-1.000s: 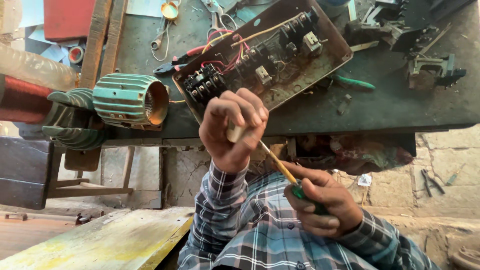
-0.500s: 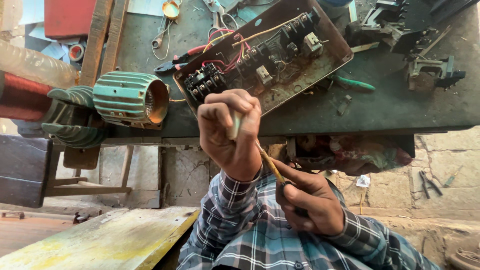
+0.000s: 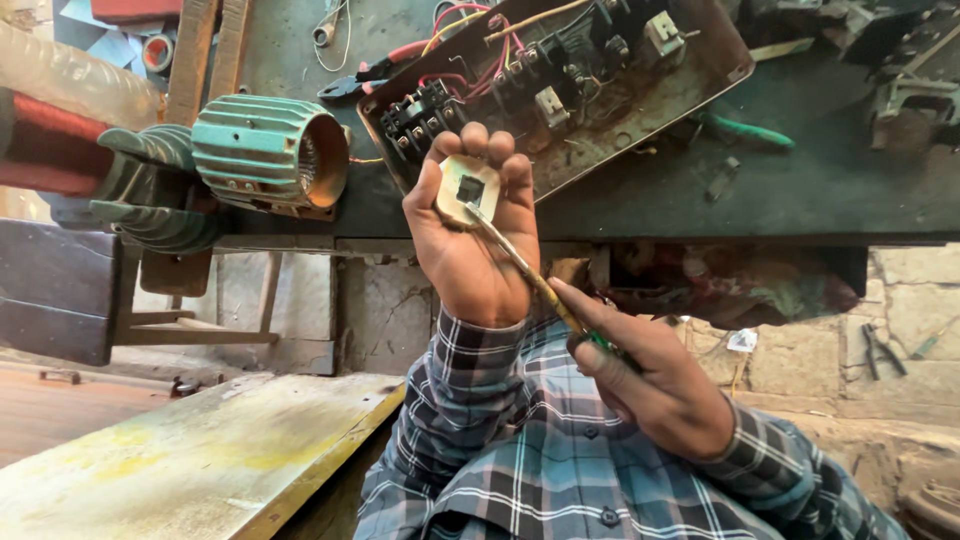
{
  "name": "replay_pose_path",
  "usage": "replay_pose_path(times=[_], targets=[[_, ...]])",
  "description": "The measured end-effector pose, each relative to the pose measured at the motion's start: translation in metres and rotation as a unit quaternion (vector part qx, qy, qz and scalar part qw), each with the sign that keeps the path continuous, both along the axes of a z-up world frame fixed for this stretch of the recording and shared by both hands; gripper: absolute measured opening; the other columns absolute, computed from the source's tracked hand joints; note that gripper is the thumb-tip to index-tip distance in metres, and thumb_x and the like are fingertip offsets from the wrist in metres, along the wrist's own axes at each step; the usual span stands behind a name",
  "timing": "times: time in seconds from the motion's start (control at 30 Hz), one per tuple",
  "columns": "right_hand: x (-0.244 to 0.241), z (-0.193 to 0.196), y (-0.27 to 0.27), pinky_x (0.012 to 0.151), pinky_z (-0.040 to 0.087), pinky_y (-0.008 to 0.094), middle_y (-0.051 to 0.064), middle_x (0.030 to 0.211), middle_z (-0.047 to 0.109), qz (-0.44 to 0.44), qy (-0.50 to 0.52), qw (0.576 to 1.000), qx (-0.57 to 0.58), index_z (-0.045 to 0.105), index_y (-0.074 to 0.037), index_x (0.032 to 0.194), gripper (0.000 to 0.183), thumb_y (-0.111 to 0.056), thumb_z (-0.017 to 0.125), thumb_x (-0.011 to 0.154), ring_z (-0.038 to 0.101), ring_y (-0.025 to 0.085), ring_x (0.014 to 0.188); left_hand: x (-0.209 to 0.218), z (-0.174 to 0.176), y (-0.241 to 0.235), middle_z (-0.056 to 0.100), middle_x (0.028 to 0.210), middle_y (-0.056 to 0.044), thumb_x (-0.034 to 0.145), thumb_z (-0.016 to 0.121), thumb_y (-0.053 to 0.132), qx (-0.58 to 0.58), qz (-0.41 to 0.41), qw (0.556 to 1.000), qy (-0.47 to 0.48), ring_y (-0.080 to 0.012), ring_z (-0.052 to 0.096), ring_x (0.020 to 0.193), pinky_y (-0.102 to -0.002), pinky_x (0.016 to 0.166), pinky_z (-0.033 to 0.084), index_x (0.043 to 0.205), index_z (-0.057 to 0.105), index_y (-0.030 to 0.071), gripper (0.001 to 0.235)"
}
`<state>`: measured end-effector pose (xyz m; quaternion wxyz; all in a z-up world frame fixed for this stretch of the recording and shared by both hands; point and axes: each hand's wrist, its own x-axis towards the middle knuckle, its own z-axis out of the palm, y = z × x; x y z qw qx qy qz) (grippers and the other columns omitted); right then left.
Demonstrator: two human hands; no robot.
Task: The person removes a white plastic component from an electrical panel and uses a screwdriver to repeatedly scrape and chip away material from its interior. The person holds the component in one hand and manipulates the screwdriver with the other, focusing on hollowing out the inside of the plastic piece.
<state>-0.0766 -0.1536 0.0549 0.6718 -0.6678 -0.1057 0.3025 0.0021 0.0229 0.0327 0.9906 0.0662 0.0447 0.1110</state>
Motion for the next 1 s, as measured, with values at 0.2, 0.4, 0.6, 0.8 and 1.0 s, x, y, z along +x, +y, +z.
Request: replay_pose_path(times=[0.2,0.4,0.6,0.8,1.0], targets=[[0.009,0.010,-0.008,0.037,0.037,0.020,0.000,0.066,0.049,-0.025,0.222,0.969,0.108,0.040,-0.008,0.161,0.061,-0.013,0.049,0.100,0.042,0.004,0.042,-0.003,-0.016,0.001,0.053,0.108,-0.008,0.108,0.054,0.023,-0.018,-0.040,0.997,-0.069,-0.0210,0.050,0.104,-0.034,0.092,0.045,0.111,0.056,0.003,0.020],[0.017,0.010,-0.019,0.034,0.033,0.018,0.003,0.074,0.050,-0.035,0.350,0.907,0.233,0.036,-0.005,0.162,0.062,-0.016,0.050,0.103,0.038,0.002,0.041,-0.005,-0.020,0.001,0.056,0.099,-0.010,0.107,0.053,0.019,0.054,-0.034,0.994,-0.094,-0.0198,0.051,0.095,-0.032,0.086,0.045,0.105,0.056,0.002,0.018],[0.024,0.019,-0.022,0.031,0.037,0.021,0.001,0.067,0.050,-0.006,0.251,0.965,0.080,0.039,-0.013,0.163,0.065,-0.014,0.051,0.099,0.040,0.004,0.038,-0.005,-0.019,0.007,0.060,0.099,-0.011,0.108,0.051,0.018,0.042,-0.069,0.994,-0.072,-0.0230,0.054,0.095,-0.036,0.083,0.046,0.104,0.058,0.002,0.019],[0.038,0.029,-0.029,0.035,0.034,0.029,0.003,0.051,0.044,0.069,0.120,0.985,-0.104,0.043,-0.021,0.160,0.064,-0.021,0.054,0.097,0.038,0.008,0.037,-0.006,-0.019,0.007,0.063,0.099,-0.011,0.107,0.050,0.017,0.095,-0.065,0.993,-0.042,-0.0249,0.055,0.097,-0.038,0.085,0.046,0.105,0.059,0.002,0.018],[0.043,0.027,-0.033,0.045,0.044,0.035,0.004,0.059,0.059,0.098,-0.146,0.969,-0.172,0.047,-0.011,0.154,0.064,-0.015,0.062,0.092,0.052,0.014,0.046,-0.012,-0.017,0.005,0.063,0.099,-0.012,0.107,0.050,0.013,0.125,-0.057,0.989,-0.047,-0.0250,0.055,0.094,-0.037,0.080,0.045,0.105,0.059,0.000,0.016]])
